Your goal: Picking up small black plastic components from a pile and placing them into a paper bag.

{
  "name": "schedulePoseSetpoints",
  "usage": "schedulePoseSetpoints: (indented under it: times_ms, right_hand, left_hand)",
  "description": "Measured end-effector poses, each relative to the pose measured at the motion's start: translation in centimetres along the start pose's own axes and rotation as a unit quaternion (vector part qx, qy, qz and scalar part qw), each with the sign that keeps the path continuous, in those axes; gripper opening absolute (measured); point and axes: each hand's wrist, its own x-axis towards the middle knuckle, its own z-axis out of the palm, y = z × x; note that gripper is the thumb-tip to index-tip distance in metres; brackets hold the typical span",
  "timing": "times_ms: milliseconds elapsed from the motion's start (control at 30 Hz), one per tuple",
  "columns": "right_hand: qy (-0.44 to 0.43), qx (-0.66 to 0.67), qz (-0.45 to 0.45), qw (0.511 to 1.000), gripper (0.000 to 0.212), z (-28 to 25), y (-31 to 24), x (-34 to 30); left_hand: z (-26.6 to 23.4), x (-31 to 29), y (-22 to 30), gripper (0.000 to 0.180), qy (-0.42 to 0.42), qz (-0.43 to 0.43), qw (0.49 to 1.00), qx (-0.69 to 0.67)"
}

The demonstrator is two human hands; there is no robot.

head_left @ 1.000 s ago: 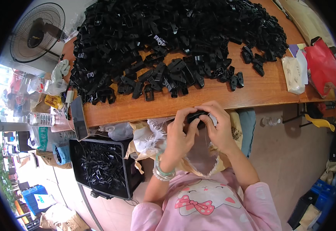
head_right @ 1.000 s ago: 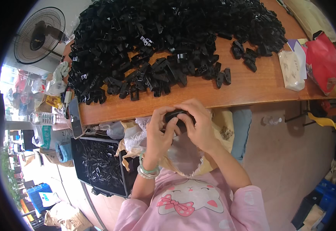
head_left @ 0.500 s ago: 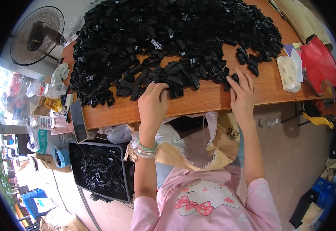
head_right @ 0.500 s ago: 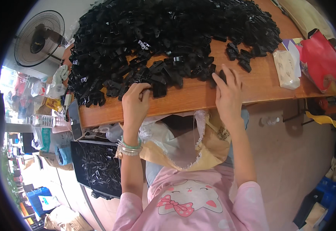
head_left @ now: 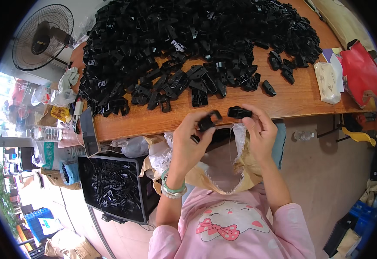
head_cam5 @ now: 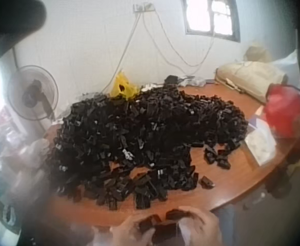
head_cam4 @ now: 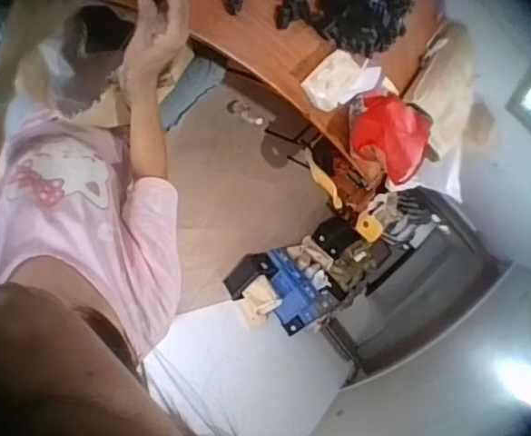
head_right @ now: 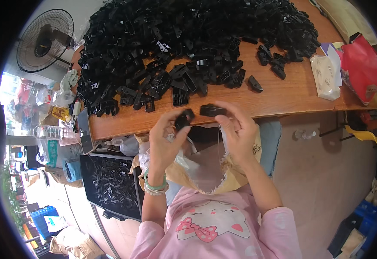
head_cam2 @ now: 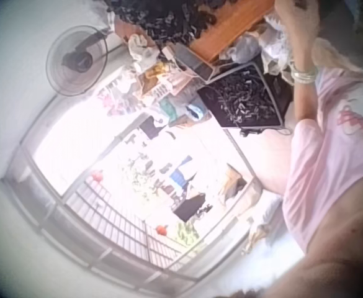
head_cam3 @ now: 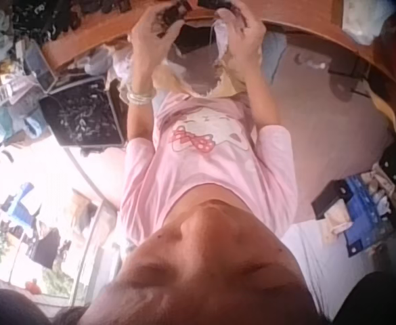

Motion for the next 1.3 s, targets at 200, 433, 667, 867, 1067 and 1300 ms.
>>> schedulePoseSetpoints:
  times_ms: [200,433,667,867,1067,1300]
  right_hand:
    - [-0.098,0.006,-0.055,0.994,0.020,1.2,-1.4,0.4]
    - [-0.151,0.025,-0.014,0.988,0.024,1.2,-0.6,0.6]
    - [-0.103,0.043,0.013,0.994,0.040,2.5,0.6,-0.5]
    - [-0.100,-0.055,0.034,0.993,0.030,0.7,0.8,0.5]
    - [0.129,-0.390,-0.096,0.907,0.022,-5.1,2.6,5.5]
    - [-0.042,-0.379,-0.132,0.915,0.034,-7.5,2.9,7.7]
  left_hand:
    - [-0.1,-0.3,0.6,0.031,-0.065,-0.086,0.990,-0.092]
    - [0.0,-0.1,1.3,0.033,-0.086,-0.100,0.976,-0.172]
    - [1.3,-0.6,0.0,0.031,-0.004,0.034,0.998,-0.055]
    - [1.1,1.0,-2.5,0.008,0.058,-0.091,0.953,-0.282]
    - [-2.8,7.6,-4.0,0.022,0.202,0.060,0.970,0.122]
    - [-4.1,11.5,-2.7,0.027,0.091,0.017,0.903,0.419]
